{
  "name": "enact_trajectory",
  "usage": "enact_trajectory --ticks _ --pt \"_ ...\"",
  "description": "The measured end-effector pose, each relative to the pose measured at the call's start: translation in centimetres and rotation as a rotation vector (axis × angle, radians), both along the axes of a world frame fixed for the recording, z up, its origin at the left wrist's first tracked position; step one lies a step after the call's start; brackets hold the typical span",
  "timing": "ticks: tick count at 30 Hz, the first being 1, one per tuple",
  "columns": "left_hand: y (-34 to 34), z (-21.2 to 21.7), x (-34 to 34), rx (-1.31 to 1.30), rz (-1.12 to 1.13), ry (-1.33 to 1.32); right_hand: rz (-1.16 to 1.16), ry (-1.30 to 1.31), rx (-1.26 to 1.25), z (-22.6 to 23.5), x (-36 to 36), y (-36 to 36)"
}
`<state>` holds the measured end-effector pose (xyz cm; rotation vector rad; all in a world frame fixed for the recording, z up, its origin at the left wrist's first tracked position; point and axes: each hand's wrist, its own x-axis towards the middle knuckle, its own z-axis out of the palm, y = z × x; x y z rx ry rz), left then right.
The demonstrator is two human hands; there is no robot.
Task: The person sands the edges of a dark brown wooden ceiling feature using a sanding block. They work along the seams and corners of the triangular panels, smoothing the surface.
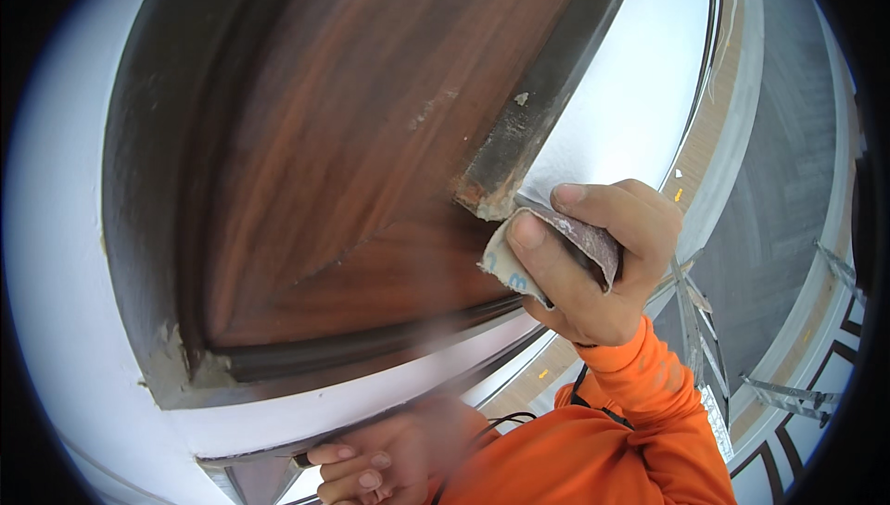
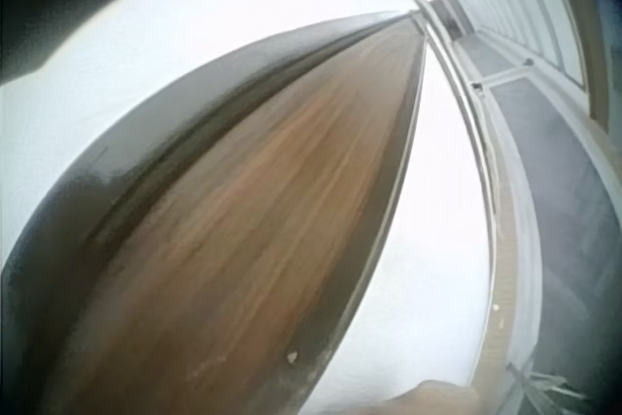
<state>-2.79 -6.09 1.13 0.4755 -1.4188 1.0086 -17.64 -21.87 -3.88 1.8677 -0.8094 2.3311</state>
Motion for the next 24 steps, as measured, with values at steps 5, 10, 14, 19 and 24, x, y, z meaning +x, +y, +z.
enact_trajectory --ticks 5,10,14,19,24 --pt "-0.4 0.0 -0.4 -0.049 -0.022 0.036 0.026 0.141 0.123 1.1 -1.1 1.2" --pt "-0.8 0.0 -0.8 -0.092 -0.056 0.07 0.025 0.12 0.123 0.5 -1.1 1.1" --pt "-0.9 -0.1 -0.7 -0.085 -0.044 0.08 0.063 0.109 0.135 0.1 -1.0 1.3" --pt "-0.6 0.1 -0.7 -0.075 -0.046 0.071 0.073 0.088 0.142 0.5 -1.0 1.2" --pt "-0.2 0.0 -0.5 -0.045 -0.032 0.054 0.09 0.133 0.132 -0.1 -1.4 1.0"
